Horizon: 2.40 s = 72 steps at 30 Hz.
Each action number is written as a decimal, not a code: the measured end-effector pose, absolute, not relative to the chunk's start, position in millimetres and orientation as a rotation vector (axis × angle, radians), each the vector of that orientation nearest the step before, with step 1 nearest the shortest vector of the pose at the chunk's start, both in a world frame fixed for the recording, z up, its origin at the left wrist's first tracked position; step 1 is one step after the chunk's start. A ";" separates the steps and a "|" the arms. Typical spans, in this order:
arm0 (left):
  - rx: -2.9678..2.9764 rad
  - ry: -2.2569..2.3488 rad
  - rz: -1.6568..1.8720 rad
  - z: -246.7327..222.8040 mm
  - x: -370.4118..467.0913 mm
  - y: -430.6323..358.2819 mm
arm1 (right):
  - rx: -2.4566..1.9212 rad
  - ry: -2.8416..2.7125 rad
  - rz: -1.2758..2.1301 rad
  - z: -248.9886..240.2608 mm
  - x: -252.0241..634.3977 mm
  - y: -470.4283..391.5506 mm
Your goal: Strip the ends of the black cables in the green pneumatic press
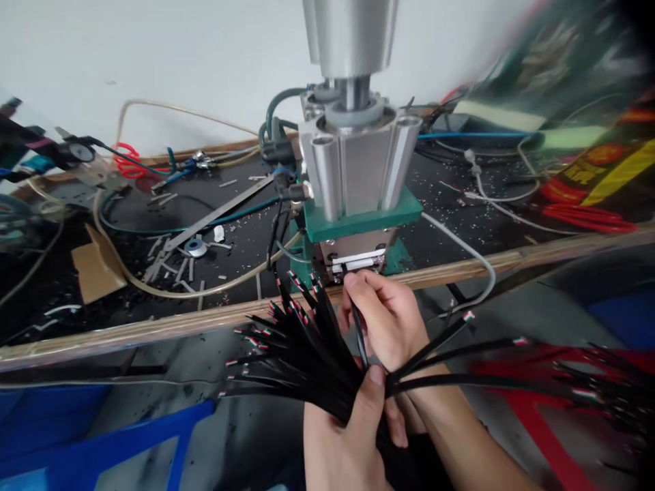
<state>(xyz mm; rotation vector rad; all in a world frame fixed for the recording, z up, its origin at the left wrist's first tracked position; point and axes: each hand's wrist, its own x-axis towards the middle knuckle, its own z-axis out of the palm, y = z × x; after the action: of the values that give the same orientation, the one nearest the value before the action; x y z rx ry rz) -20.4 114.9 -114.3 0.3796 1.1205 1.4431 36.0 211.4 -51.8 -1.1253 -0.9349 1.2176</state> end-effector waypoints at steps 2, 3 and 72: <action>0.312 1.108 1.419 -107.3 -20.1 116.3 | -1.132 -0.916 1.233 -51.3 35.5 212.5; 0.302 1.102 1.407 -104.2 -19.9 116.5 | -1.131 -0.920 1.240 -51.2 36.1 213.0; 0.166 0.967 1.380 -75.0 -26.7 118.3 | -1.128 -0.982 1.144 -50.5 37.7 209.9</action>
<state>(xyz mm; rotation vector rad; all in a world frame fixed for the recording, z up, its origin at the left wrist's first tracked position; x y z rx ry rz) -26.7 118.3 -75.0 0.1665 0.9671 1.3799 37.7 209.9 -50.5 -1.1284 -0.9821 1.1444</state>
